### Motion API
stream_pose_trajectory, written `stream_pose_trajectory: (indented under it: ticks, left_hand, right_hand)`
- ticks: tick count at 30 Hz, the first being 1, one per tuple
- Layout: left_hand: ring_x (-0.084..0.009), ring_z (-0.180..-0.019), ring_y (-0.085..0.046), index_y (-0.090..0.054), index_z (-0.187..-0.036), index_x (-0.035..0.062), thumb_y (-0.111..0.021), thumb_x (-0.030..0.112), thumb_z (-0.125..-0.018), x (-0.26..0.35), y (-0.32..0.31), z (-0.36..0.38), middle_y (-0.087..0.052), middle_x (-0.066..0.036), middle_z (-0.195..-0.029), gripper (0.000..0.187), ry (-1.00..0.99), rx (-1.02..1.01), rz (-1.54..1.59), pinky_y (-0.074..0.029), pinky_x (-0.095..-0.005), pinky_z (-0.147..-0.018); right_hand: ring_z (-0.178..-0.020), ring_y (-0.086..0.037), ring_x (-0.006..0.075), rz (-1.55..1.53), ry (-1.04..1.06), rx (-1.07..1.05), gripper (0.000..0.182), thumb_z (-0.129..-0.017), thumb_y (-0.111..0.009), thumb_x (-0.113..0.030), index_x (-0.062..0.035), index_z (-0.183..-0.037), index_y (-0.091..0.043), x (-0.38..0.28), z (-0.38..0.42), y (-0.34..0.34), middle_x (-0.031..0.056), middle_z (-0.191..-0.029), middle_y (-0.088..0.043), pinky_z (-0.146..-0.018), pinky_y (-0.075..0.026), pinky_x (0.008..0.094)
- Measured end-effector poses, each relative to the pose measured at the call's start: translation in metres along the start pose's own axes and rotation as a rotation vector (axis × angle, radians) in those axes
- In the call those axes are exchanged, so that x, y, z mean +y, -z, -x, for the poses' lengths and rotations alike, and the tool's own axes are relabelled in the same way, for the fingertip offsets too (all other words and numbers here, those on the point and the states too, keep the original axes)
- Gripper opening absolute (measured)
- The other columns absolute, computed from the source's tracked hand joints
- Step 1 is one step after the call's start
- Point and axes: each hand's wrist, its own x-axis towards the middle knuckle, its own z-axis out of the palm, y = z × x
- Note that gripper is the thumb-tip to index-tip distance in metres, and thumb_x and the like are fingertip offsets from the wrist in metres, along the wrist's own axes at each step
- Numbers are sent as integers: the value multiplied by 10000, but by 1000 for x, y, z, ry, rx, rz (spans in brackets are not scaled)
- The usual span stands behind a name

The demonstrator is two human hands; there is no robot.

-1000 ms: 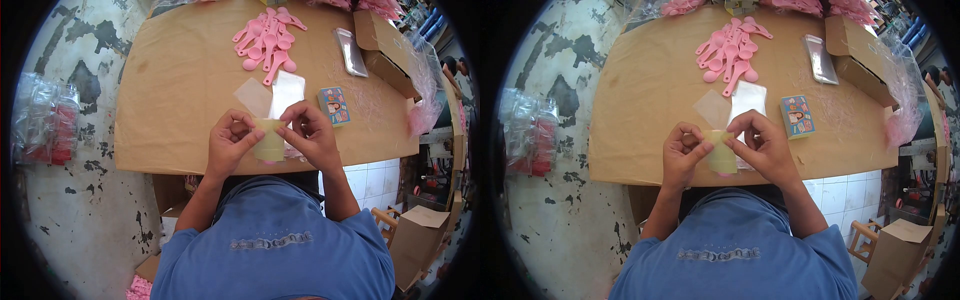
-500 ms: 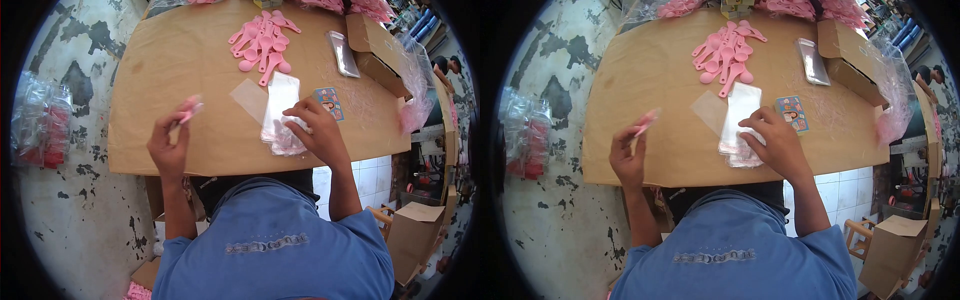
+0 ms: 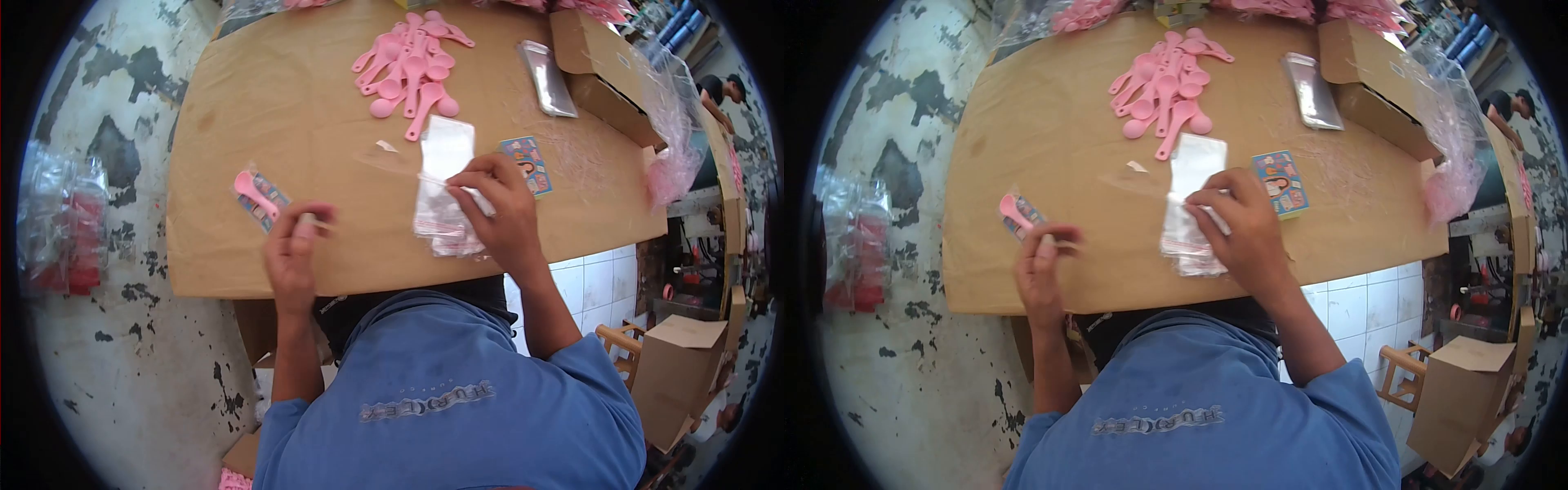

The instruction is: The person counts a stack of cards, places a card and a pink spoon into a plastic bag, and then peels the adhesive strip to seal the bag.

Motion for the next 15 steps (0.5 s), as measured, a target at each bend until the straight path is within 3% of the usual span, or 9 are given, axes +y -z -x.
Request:
stream_pose_trajectory:
  ticks: [2,5,6,9,12,14,15]
  left_hand:
    - [-218,-1103,-711,-631,-1324,-77,-537,376,-1113,1,-38,-4,-722,-179,-1225,509,225,-352,362,-580,-371,-933]
    - [-221,-1059,-728,-612,-1364,-93,-563,371,-1116,-2,-83,-10,-733,-176,-1190,528,371,-310,558,-589,-364,-920]
    - [-213,-1023,-742,-625,-1345,-83,-586,286,-1110,-3,-91,-15,-744,-169,-1169,439,428,-264,566,-605,-338,-896]
    - [-201,-1109,-731,-606,-1353,-26,-608,196,-1091,-12,-88,-22,-725,-168,-1222,343,461,-318,495,-606,-334,-937]
    - [-218,-1102,-738,-605,-1339,-5,-650,159,-1065,-8,-86,-23,-726,-179,-1225,323,552,-245,683,-628,-338,-911]
    - [-233,-1099,-742,-610,-1326,4,-663,142,-1055,-4,-91,-23,-729,-176,-1224,309,552,-172,712,-636,-338,-905]
    - [-240,-1097,-744,-612,-1320,9,-670,133,-1050,-3,-95,-22,-730,-174,-1223,303,553,-131,725,-641,-337,-902]
  right_hand:
    - [-941,-648,276,-37,25,-64,119,-870,-785,-94,-54,-966,-728,-12,1,1,90,-1007,-639,-767,-526,393]
    - [-930,-651,269,-64,94,-194,138,-843,-794,-99,-69,-958,-725,-31,5,7,83,-1020,-646,-739,-533,389]
    - [-942,-654,273,-128,65,-223,147,-861,-804,-126,-75,-977,-731,-32,9,7,93,-1014,-648,-763,-540,405]
    - [-943,-657,286,-248,-65,-163,173,-884,-816,-171,-68,-997,-734,-17,13,30,105,-1005,-649,-784,-540,423]
    - [-932,-656,282,60,-335,129,284,-906,-832,-270,-49,-1049,-725,23,17,53,117,-990,-646,-774,-523,411]
    - [-892,-643,252,303,-461,199,340,-907,-839,-302,-29,-1063,-708,41,16,66,111,-964,-631,-765,-515,398]
    - [-857,-633,231,219,-536,172,351,-908,-842,-308,-21,-1052,-700,53,19,68,102,-942,-633,-750,-512,386]
